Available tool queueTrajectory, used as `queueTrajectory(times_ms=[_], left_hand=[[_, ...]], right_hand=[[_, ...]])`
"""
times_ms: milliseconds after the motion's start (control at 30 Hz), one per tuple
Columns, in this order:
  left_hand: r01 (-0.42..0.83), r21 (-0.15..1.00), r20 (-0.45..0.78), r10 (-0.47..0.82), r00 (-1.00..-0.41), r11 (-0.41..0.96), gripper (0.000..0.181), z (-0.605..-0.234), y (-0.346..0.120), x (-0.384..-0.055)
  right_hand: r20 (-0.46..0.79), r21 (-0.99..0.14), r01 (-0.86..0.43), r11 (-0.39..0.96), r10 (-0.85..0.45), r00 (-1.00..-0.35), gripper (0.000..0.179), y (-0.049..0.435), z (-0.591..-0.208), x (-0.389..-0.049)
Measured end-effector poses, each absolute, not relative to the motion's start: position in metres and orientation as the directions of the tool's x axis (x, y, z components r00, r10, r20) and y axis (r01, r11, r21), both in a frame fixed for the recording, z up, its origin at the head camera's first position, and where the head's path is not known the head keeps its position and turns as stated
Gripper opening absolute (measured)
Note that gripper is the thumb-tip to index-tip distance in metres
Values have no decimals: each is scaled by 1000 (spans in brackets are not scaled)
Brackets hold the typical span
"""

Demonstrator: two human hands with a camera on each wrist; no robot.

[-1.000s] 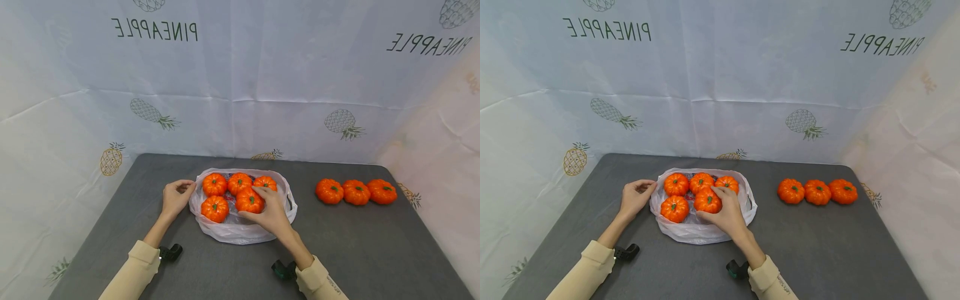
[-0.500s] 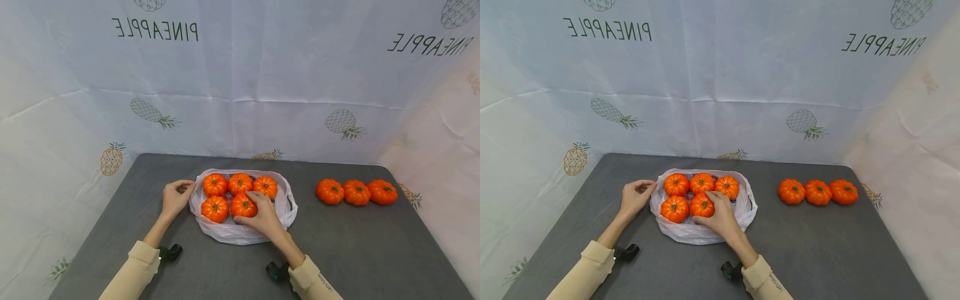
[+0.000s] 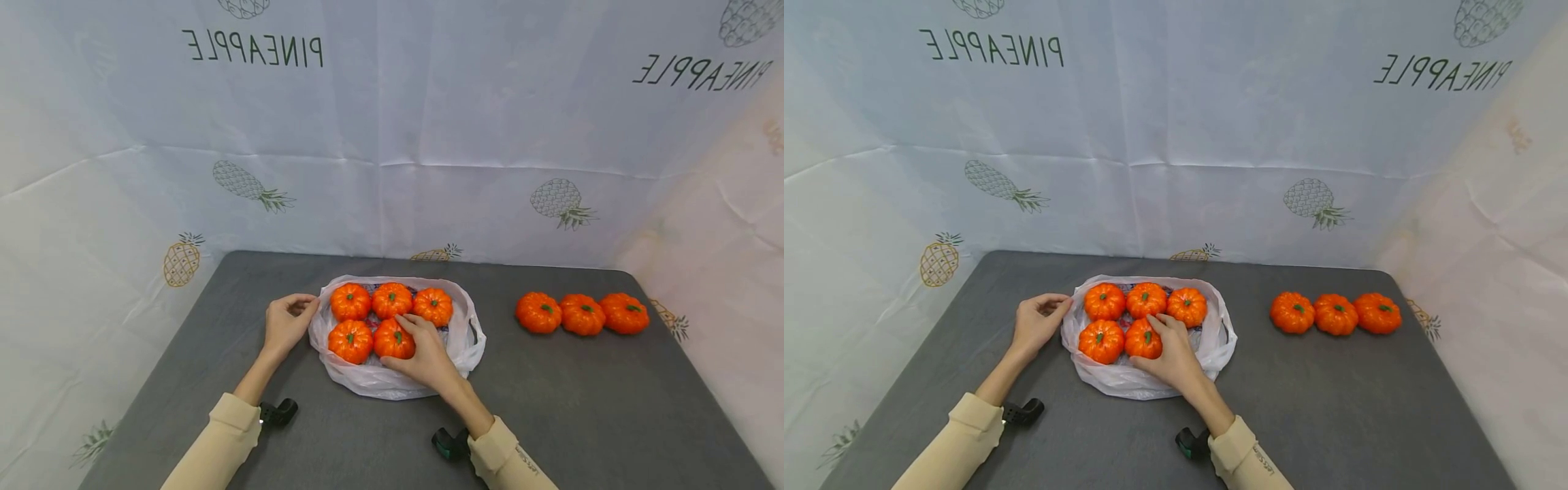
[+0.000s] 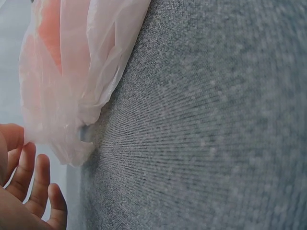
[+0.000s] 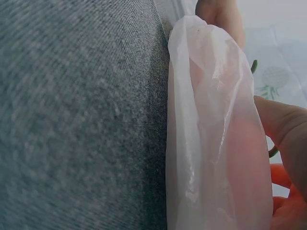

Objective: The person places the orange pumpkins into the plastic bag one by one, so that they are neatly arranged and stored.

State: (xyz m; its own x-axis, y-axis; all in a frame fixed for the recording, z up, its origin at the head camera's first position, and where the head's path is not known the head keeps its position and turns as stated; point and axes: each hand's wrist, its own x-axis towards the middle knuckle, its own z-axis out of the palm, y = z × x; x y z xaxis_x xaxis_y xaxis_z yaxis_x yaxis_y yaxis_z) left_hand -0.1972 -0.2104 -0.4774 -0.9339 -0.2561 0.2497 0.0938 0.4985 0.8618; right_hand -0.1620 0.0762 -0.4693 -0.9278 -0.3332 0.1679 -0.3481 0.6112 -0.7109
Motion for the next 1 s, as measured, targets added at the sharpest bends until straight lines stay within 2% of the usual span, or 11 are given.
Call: queueTrajectory(times_ms=[1000], left_hand=[[100,863,251,-249,-935,496,16,-477,-211,-195]], right_hand=[[167,-718,-380,583,-386,-907,83,78,-468,-160]])
